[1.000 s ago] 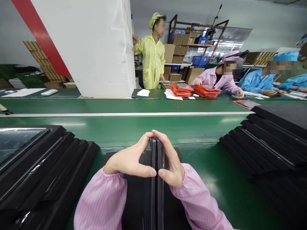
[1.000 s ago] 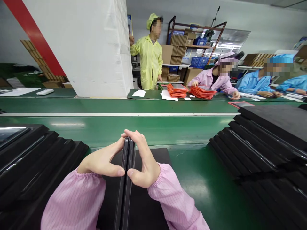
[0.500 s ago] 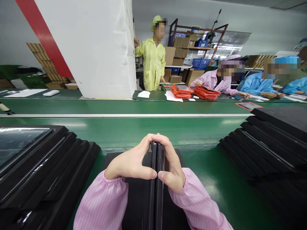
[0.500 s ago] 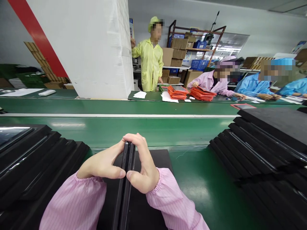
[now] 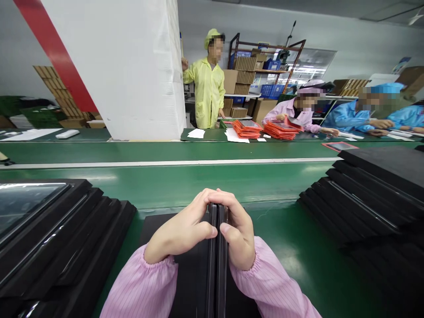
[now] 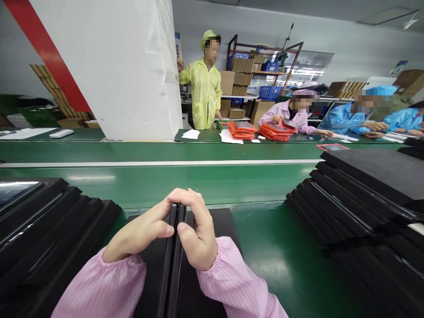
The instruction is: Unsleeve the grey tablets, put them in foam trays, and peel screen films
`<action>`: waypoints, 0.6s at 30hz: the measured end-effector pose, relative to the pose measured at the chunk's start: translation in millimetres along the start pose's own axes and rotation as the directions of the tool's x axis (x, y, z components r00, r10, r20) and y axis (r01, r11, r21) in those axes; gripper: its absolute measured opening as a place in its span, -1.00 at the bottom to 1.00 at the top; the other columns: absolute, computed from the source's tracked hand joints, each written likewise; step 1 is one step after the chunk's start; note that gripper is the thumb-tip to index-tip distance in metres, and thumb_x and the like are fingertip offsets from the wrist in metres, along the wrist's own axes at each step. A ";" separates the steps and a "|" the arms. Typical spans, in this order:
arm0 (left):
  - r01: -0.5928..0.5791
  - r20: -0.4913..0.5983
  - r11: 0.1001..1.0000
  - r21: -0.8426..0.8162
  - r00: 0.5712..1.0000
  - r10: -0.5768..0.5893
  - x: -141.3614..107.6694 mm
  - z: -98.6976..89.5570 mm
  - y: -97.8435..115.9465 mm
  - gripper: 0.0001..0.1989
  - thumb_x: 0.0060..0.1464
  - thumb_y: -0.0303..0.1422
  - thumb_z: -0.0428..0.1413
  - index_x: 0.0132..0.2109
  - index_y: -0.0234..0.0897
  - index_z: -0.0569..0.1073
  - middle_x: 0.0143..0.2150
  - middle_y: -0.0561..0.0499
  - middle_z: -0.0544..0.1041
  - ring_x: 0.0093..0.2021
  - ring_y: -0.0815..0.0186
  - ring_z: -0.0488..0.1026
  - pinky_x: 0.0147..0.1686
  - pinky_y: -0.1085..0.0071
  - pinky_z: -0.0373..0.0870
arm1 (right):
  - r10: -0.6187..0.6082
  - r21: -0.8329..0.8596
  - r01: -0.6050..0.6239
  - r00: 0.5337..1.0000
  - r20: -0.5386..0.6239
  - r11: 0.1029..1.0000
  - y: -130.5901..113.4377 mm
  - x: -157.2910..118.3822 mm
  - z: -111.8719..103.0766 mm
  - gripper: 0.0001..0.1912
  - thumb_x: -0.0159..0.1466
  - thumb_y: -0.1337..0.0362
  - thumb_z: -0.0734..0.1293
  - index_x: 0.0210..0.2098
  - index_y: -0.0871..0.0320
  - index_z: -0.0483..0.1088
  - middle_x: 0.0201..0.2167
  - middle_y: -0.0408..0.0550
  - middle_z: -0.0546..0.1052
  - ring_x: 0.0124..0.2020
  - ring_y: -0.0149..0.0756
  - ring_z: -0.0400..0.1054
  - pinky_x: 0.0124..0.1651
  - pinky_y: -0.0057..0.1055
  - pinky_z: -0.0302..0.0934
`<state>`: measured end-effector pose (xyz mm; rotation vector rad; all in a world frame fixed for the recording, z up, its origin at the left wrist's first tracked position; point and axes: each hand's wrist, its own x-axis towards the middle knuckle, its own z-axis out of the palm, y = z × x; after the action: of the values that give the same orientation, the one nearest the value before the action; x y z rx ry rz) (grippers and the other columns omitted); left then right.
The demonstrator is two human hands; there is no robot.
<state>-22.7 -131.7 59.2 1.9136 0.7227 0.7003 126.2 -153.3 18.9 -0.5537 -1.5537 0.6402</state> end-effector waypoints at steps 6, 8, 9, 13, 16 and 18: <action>-0.027 -0.032 1.000 -0.001 0.999 0.027 0.8 5.3 3.3 -0.63 -0.05 -0.29 -0.03 -0.04 -0.22 0.26 0.06 -0.12 0.32 0.12 0.03 0.23 0.19 0.08 0.18 | 0.031 0.088 -0.027 0.999 -0.040 0.996 1.6 -4.5 2.0 -0.56 0.21 0.28 0.21 0.08 -0.06 0.38 -0.03 -0.10 0.52 0.06 -0.08 0.37 0.32 0.03 0.00; -0.019 -0.040 1.000 0.013 0.999 0.019 0.2 4.9 3.5 -0.67 -0.07 -0.29 -0.02 -0.09 -0.20 0.25 0.03 -0.11 0.33 0.10 0.02 0.25 0.17 0.07 0.20 | 0.057 0.136 -0.052 0.998 -0.030 0.989 1.5 -6.1 2.9 -0.55 0.21 0.30 0.22 0.10 -0.07 0.36 -0.02 -0.09 0.51 0.06 -0.08 0.37 0.30 0.04 0.03; -0.022 -0.040 1.000 0.018 0.999 0.023 -0.3 4.5 3.5 -0.68 -0.06 -0.29 -0.01 -0.09 -0.20 0.25 0.03 -0.11 0.34 0.10 0.02 0.25 0.18 0.07 0.20 | 0.064 0.153 -0.059 0.998 -0.027 0.986 1.1 -6.6 3.3 -0.54 0.21 0.31 0.23 0.10 -0.07 0.35 -0.02 -0.09 0.51 0.06 -0.08 0.38 0.31 0.04 0.02; -0.070 -0.002 0.997 0.025 0.998 0.070 -1.8 4.0 2.4 -0.60 -0.01 -0.29 0.00 0.02 -0.21 0.25 0.09 -0.11 0.34 0.16 0.02 0.21 0.20 0.08 0.17 | 0.048 0.182 -0.039 0.998 -0.046 0.983 -2.8 -7.0 4.6 -0.58 0.21 0.30 0.24 0.06 -0.04 0.38 -0.05 -0.10 0.53 0.04 -0.13 0.38 0.37 -0.02 -0.08; -0.079 0.009 0.997 0.024 0.997 0.079 -2.6 5.6 2.7 -0.62 0.06 -0.28 -0.03 0.04 -0.23 0.26 0.10 -0.11 0.33 0.17 0.04 0.21 0.20 0.10 0.16 | 0.037 0.173 -0.022 0.996 -0.082 0.985 -7.0 -7.0 4.7 -0.61 0.23 0.31 0.23 0.04 -0.03 0.40 -0.08 -0.11 0.55 0.02 -0.17 0.39 0.36 -0.07 -0.08; -0.077 -0.003 0.997 0.026 0.997 0.077 -3.9 6.9 4.0 -0.64 0.08 -0.30 -0.05 0.04 -0.23 0.27 0.10 -0.11 0.33 0.18 0.06 0.20 0.21 0.12 0.13 | 0.041 0.169 -0.027 0.996 -0.083 0.985 -8.6 -7.5 4.9 -0.61 0.25 0.33 0.23 0.05 -0.03 0.40 -0.08 -0.11 0.55 0.02 -0.17 0.40 0.35 -0.07 -0.06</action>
<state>-19.5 -140.0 59.4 1.9732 0.6661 0.7456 122.1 -165.0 19.2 -0.4754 -1.3976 0.7563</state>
